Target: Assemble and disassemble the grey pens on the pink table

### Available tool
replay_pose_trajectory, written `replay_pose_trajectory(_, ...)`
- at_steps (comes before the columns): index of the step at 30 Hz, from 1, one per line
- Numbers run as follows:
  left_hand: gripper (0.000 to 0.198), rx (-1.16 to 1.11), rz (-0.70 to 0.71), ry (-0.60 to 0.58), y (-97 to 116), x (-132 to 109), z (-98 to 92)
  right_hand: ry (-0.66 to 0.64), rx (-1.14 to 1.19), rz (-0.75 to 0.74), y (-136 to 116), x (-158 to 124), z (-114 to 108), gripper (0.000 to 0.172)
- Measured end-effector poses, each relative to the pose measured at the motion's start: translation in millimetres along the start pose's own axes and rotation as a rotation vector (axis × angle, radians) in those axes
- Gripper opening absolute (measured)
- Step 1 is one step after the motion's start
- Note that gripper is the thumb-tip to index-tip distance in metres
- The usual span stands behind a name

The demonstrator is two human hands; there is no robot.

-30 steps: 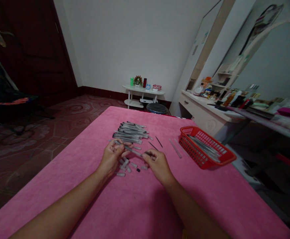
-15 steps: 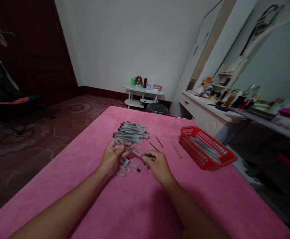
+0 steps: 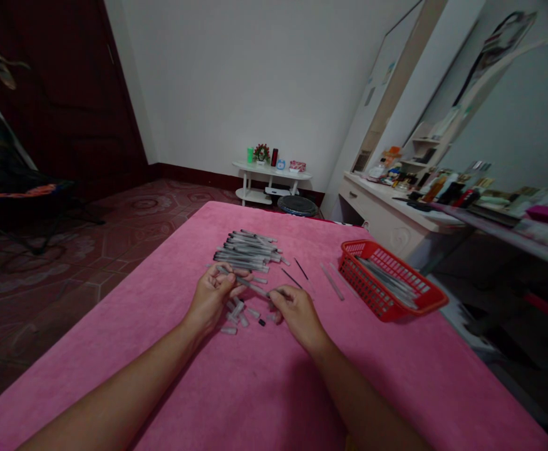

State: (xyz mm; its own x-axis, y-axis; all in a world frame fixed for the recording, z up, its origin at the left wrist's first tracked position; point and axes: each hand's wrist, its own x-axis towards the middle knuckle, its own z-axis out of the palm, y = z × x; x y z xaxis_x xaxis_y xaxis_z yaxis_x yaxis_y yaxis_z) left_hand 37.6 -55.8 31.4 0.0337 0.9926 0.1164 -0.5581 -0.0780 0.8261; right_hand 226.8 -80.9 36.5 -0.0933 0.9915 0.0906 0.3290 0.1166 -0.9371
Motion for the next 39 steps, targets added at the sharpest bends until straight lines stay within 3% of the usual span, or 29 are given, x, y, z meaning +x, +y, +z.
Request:
replay_pose_trajectory(5, 0.038, -0.001, -0.006, 0.008, 0.1, 1.0, 0.2, 0.037, -0.001, -0.013, 1.6, 0.0, -0.1, 0.013)
replay_pose_trajectory(10, 0.038, 0.008, -0.01, 0.008, -0.9, 0.8, -0.4, -0.013, -0.017, 0.006, 2.5, 0.5, -1.1, 0.022)
replay_pose_trajectory(14, 0.036, 0.02, -0.01, -0.008, -0.3, 0.1, 0.1, 0.058, -0.056, -0.046, 3.4, 1.0, -1.5, 0.011)
replay_pose_trajectory(20, 0.035, 0.018, -0.009, -0.007, -0.1, -0.7, 1.3, 0.013, -0.099, -0.03, 6.7, 0.6, -0.8, 0.02)
replay_pose_trajectory(24, 0.037, 0.032, -0.023, 0.019, -1.3, -0.8, 2.4, 0.07, -0.222, -0.04, 7.3, -0.3, -1.6, 0.012)
replay_pose_trajectory(31, 0.036, 0.052, -0.04, 0.071, -4.7, -1.7, 1.2, 0.134, -0.549, -0.201, -4.9, -3.3, -3.4, 0.004)
replay_pose_trajectory(39, 0.034, 0.094, -0.053, 0.167, -6.9, 0.6, 0.8, 0.133, -0.632, -0.328, -6.3, -5.2, -1.3, 0.011)
